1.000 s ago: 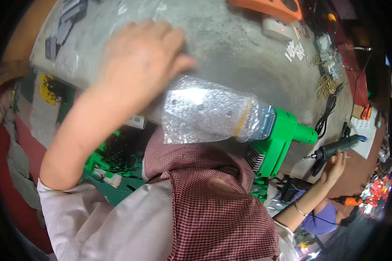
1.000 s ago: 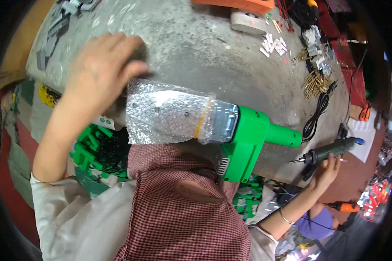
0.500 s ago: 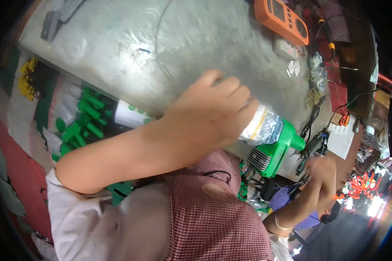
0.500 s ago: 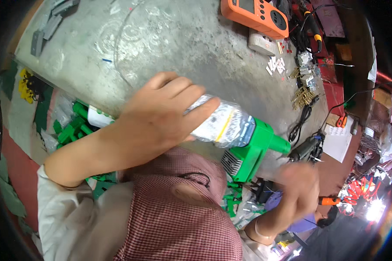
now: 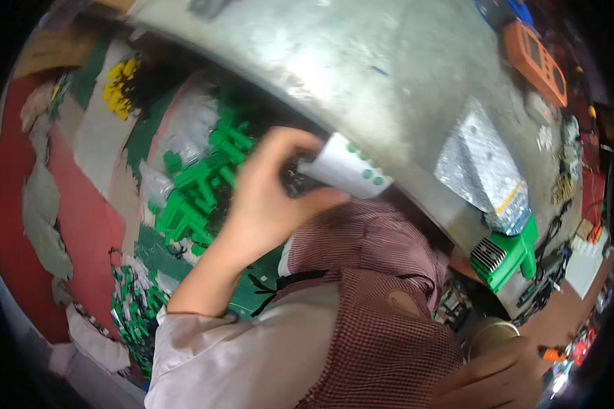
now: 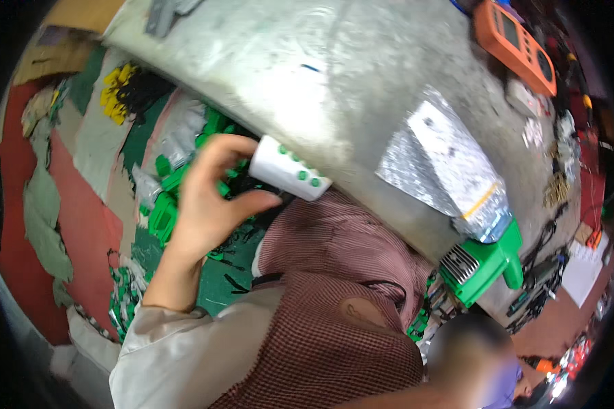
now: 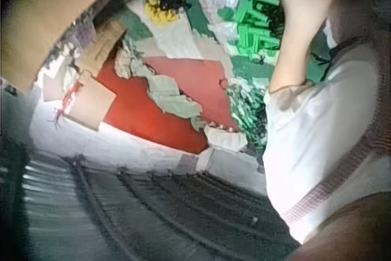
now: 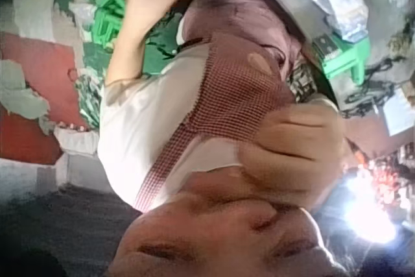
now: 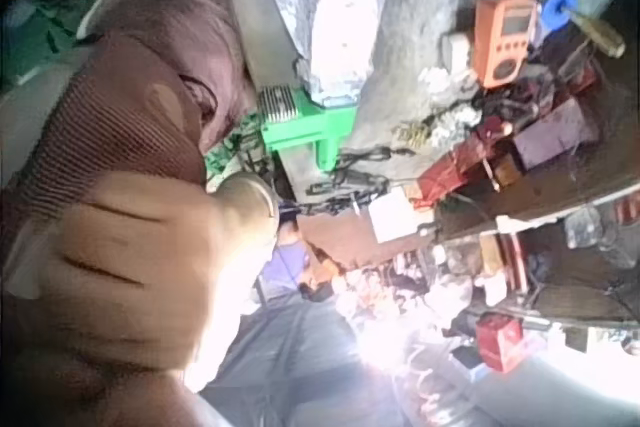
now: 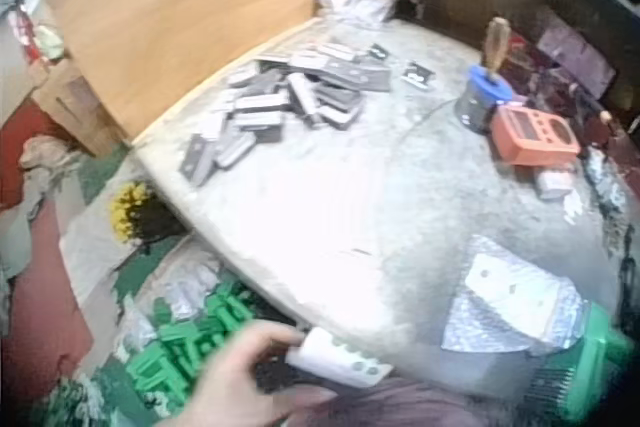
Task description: The person assembles an electric heating tool by driving screws with a power screwdriver, placing electrical components into the plastic casing, soldering wire connections with a soldering iron, and fitting the wiring and power cord into the handle.
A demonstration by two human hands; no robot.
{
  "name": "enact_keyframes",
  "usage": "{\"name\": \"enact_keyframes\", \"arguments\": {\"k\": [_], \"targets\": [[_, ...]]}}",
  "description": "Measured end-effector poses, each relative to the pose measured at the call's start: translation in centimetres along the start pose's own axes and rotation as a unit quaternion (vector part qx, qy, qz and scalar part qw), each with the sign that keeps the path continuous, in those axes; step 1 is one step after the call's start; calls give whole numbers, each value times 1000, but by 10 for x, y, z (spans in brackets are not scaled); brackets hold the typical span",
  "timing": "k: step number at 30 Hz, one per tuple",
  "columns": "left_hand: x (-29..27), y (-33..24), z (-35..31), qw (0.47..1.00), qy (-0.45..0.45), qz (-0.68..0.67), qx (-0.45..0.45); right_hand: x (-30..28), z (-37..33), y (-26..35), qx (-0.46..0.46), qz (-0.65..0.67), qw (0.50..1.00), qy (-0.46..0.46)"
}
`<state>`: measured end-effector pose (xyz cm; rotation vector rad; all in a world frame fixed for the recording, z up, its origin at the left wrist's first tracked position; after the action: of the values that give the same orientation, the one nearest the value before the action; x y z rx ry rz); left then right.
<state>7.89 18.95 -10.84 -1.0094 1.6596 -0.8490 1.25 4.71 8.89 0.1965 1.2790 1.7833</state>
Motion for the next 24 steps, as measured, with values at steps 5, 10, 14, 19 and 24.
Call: {"name": "enact_keyframes", "arguments": {"k": [5, 10, 14, 19, 24], "targets": [[52, 37, 7, 931, 238, -211, -179, -10, -21, -97, 249, -248, 936, -35], [48, -1, 8, 965, 217, -141, -43, 5, -33, -144, 239, -304, 922, -14], [45, -8, 4, 977, 188, -97, -17, 10, -29, -139, 236, -336, 912, 2], [45, -17, 7, 982, 169, -86, 12, -3, -35, -138, 239, -338, 910, -21], [12, -14, 17, 994, 91, 67, 7, -69, -98, -68, 307, -296, 870, -246]]}}
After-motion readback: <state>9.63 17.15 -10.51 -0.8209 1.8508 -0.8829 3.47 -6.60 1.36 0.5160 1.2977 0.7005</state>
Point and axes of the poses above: each hand's wrist, its own z-axis towards the middle knuckle, its own x-axis out of the palm, y = z × x, the point moved 10 cm from there along z, towards the middle knuckle, and after that the axes turned 13 degrees about -x, right-handed, at the moved point
